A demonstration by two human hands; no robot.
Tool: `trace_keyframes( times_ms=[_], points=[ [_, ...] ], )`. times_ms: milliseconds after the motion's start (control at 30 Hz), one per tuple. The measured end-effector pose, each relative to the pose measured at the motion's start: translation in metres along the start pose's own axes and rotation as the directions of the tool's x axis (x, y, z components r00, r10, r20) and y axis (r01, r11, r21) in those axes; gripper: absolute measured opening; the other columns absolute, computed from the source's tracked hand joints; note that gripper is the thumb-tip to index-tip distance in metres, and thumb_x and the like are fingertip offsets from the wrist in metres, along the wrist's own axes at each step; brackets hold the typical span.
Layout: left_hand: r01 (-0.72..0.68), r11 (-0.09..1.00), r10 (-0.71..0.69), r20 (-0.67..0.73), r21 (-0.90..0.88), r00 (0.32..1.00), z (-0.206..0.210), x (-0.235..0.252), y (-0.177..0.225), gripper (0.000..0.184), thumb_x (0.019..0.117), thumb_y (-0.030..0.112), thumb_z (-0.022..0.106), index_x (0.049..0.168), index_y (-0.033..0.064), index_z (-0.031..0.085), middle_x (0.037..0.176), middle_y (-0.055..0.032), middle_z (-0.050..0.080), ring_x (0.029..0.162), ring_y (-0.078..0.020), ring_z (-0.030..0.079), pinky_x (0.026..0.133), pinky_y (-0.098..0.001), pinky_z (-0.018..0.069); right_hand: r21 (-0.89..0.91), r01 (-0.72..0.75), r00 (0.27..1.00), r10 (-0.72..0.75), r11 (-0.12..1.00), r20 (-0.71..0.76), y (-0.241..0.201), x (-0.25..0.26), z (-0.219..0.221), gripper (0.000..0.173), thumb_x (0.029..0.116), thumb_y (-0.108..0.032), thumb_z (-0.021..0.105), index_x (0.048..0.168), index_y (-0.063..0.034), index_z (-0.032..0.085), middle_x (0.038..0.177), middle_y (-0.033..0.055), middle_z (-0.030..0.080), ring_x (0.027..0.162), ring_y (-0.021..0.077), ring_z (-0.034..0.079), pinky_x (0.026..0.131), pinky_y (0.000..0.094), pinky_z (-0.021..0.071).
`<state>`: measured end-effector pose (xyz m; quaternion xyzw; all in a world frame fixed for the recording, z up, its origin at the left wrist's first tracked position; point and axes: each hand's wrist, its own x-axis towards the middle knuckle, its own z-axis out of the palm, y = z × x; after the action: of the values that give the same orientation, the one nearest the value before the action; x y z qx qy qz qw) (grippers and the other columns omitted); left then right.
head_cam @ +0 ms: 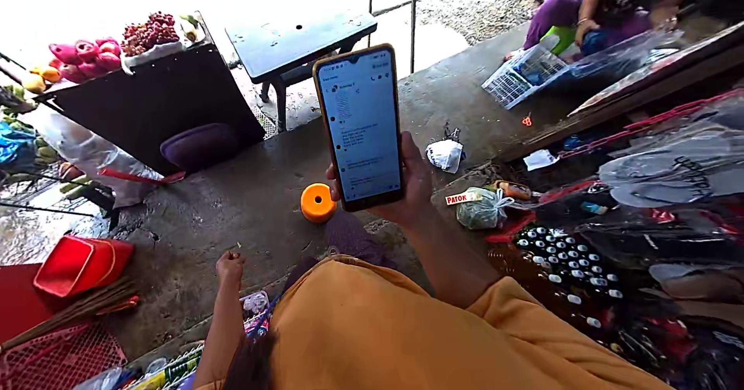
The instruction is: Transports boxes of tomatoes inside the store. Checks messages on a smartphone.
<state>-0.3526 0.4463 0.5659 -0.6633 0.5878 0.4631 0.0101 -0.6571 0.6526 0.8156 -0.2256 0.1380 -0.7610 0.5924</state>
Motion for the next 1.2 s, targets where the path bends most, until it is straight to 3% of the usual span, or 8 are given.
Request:
trace_keyframes(
  times_ms=[267, 367, 500, 733, 933, 1033, 1100, 1200],
  points=[
    [0.002, 1.0, -0.002, -0.001, -0.032, 1.0, 0.041, 0.054, -0.014, 0.019, 0.0979, -0.01, 0.046, 0.096, -0.0097, 0.065, 0.097, -0.0156, 0.068, 0.087, -0.018, 0.061, 0.084, -0.0372, 0.0491, -0.013, 0.115, 0.993, -0.115, 0.993, 0.017, -0.015, 0.026, -0.076, 0.065, 0.0948, -0.065, 0.055, 0.138, -0.0171, 0.06, 0.125, 0.0209, 0.067, 0.111, 0.0347, 0.068, 0.096, 0.0496, 0.0562],
    [-0.045, 0.999, 0.046, 0.08, -0.013, 0.996, 0.067, 0.107, 0.012, 0.028, 0.1015, -0.005, 0.048, 0.12, -0.0059, 0.068, 0.123, -0.0227, 0.068, 0.111, -0.0304, 0.064, 0.097, -0.048, 0.0484, -0.034, 0.163, 0.986, -0.162, 0.986, 0.041, -0.035, 0.036, -0.113, 0.065, 0.0955, -0.065, 0.054, 0.138, -0.0173, 0.061, 0.126, 0.021, 0.067, 0.112, 0.0355, 0.068, 0.098, 0.0496, 0.0557],
    [0.022, 0.994, -0.001, 0.201, -0.103, 0.98, 0.131, 0.168, 0.08, 0.042, 0.1075, 0.009, 0.05, 0.147, -0.0022, 0.045, 0.141, -0.0292, 0.053, 0.121, -0.0383, 0.057, 0.097, -0.0544, 0.0464, -0.083, 0.215, 0.976, -0.212, 0.973, 0.046, -0.07, 0.047, -0.165, 0.067, 0.0951, -0.067, 0.053, 0.139, -0.0174, 0.06, 0.127, 0.0218, 0.067, 0.113, 0.0364, 0.068, 0.098, 0.0501, 0.0557],
    [0.04, 0.998, -0.02, 0.344, -0.052, 0.939, 0.201, 0.2, 0.159, 0.037, 0.1094, 0.015, 0.048, 0.142, -0.0034, 0.05, 0.136, -0.0278, 0.057, 0.121, -0.0376, 0.058, 0.098, -0.0557, 0.0461, -0.142, 0.266, 0.963, -0.271, 0.953, -0.011, -0.12, 0.07, -0.205, 0.067, 0.0946, -0.068, 0.053, 0.138, -0.0177, 0.061, 0.126, 0.0211, 0.067, 0.112, 0.0356, 0.068, 0.098, 0.0492, 0.0556],
    [0.243, 0.958, -0.187, 0.313, -0.15, 0.931, 0.225, 0.271, 0.103, 0.038, 0.1092, 0.016, 0.047, 0.138, -0.0088, 0.049, 0.125, -0.0266, 0.059, 0.098, -0.0276, 0.061, 0.087, -0.0435, 0.0508, -0.164, 0.304, 0.949, -0.313, 0.938, -0.031, -0.143, 0.097, -0.216, 0.066, 0.0946, -0.066, 0.055, 0.136, -0.0165, 0.063, 0.128, 0.0213, 0.067, 0.114, 0.0358, 0.068, 0.1, 0.0486, 0.0556],
    [0.322, 0.933, -0.264, 0.299, -0.162, 0.917, 0.215, 0.28, 0.102, 0.041, 0.1093, 0.019, 0.048, 0.139, -0.0093, 0.051, 0.134, -0.0275, 0.059, 0.11, -0.0326, 0.064, 0.095, -0.0482, 0.0518, -0.152, 0.326, 0.943, -0.333, 0.933, -0.019, -0.151, 0.117, -0.229, 0.066, 0.0946, -0.064, 0.056, 0.137, -0.0148, 0.063, 0.128, 0.0224, 0.066, 0.114, 0.037, 0.068, 0.1, 0.0499, 0.0551],
    [0.279, 0.955, -0.236, 0.315, -0.099, 0.919, 0.206, 0.286, 0.106, 0.041, 0.1103, 0.021, 0.045, 0.136, -0.0099, 0.052, 0.135, -0.0274, 0.059, 0.114, -0.0331, 0.063, 0.097, -0.0483, 0.0511, -0.166, 0.35, 0.934, -0.357, 0.922, -0.009, -0.157, 0.132, -0.241, 0.066, 0.0949, -0.065, 0.055, 0.138, -0.0155, 0.062, 0.128, 0.0225, 0.066, 0.114, 0.0373, 0.068, 0.1, 0.0507, 0.055],
    [-0.026, 0.932, -0.148, 0.444, 0.362, 0.884, 0.175, 0.292, 0.156, 0.041, 0.113, 0.021, 0.038, 0.139, -0.0046, 0.057, 0.142, -0.0202, 0.06, 0.131, -0.0288, 0.058, 0.111, -0.0426, 0.0443, -0.17, 0.386, 0.919, -0.393, 0.907, -0.007, -0.166, 0.164, -0.259, 0.065, 0.0956, -0.063, 0.055, 0.138, -0.0144, 0.062, 0.128, 0.0225, 0.066, 0.115, 0.0369, 0.067, 0.1, 0.0505, 0.0547]
  ],
)
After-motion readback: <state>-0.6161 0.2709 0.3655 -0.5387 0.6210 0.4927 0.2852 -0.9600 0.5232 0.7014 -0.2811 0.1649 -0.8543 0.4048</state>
